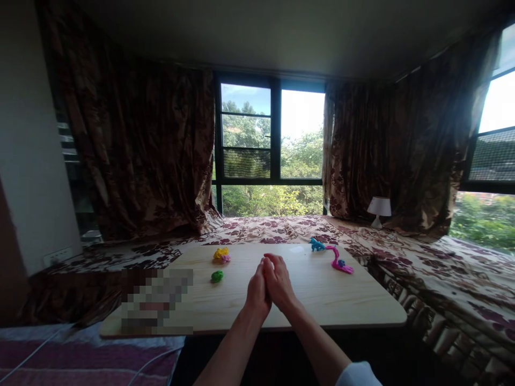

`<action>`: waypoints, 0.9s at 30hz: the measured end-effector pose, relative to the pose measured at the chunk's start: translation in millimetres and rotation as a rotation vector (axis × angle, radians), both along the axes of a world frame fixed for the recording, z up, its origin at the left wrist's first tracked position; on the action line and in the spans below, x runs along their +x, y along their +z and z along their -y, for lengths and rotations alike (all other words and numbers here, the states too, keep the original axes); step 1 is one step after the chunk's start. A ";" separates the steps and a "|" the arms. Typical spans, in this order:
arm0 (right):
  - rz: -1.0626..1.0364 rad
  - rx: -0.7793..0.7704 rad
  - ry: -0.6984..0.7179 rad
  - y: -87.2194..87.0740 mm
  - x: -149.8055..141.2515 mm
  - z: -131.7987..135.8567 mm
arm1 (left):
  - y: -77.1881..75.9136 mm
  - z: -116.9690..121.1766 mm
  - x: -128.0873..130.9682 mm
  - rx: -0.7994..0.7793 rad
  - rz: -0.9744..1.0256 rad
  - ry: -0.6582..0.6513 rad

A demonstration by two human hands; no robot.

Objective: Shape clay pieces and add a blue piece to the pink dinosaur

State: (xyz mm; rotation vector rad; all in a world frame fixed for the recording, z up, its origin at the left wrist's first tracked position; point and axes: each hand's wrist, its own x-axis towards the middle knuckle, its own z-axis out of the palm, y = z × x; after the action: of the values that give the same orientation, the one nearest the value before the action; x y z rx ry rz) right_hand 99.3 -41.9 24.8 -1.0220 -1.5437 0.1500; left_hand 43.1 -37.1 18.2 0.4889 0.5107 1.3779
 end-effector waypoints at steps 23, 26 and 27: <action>0.060 0.066 -0.017 2.6 14.8 4.6 | 24.1 15.6 -29.8 0.104 0.141 -0.299; 0.045 0.032 -0.038 -1.1 12.8 -2.3 | 18.5 14.3 -20.5 0.086 0.125 -0.352; 0.044 0.026 -0.045 -0.9 11.5 -2.8 | 17.1 13.8 -16.6 0.074 0.116 -0.365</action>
State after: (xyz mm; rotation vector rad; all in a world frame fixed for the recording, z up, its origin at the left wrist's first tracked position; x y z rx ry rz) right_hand 110.7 -39.1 23.9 -1.0447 -1.5571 0.0761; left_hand 26.5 -50.9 35.3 0.5299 0.2596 1.0693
